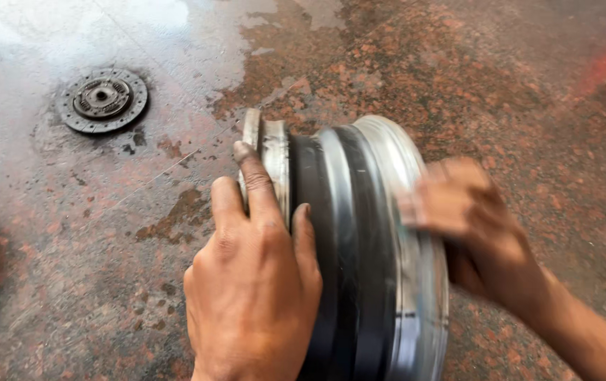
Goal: The person scrubs a metal wheel rim with a small abrasive block. They rotate the rim to clean different sections of the outer edge and side surfaces.
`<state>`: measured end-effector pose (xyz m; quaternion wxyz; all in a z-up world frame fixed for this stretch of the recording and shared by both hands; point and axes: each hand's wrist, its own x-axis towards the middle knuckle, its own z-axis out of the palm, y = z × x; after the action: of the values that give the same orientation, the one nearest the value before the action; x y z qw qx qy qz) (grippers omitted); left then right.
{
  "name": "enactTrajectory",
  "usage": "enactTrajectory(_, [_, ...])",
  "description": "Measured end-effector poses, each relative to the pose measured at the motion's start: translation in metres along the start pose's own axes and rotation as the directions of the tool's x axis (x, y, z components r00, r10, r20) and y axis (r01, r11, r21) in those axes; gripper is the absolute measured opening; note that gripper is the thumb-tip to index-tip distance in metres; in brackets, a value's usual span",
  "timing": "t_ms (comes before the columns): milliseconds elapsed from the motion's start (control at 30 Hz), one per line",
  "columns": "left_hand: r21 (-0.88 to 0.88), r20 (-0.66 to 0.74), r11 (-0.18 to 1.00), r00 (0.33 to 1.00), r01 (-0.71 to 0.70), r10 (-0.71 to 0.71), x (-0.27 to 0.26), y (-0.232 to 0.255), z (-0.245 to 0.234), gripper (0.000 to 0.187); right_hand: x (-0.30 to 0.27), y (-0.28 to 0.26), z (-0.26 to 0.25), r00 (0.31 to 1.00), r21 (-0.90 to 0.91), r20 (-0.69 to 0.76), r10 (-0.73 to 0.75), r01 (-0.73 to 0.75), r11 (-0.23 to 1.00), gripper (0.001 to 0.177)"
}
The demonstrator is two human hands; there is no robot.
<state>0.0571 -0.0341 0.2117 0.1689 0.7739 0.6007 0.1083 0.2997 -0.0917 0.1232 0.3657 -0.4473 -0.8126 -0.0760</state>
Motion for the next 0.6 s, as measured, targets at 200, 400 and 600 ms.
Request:
enactTrajectory(200, [-0.017,0.031,1.0,1.0,0.007,-0.007,-0.002,0.001,-0.002,0.082,0.023,0.037,0.003,0.996,0.03,0.073,0.05,-0.053,0.998,0.014])
enactTrajectory(400, [0.011,0.052,1.0,0.999,0.01,-0.011,-0.002,0.002,-0.002,0.08,-0.004,-0.012,-0.011,1.0,0.014,0.026,0.012,-0.013,1.0,0.015])
enactTrajectory(600, [-0.012,0.061,1.0,0.998,-0.016,0.017,-0.003,0.005,-0.006,0.079,-0.001,-0.012,0.0,1.0,-0.061,-0.027,0.012,-0.014,0.998,0.026])
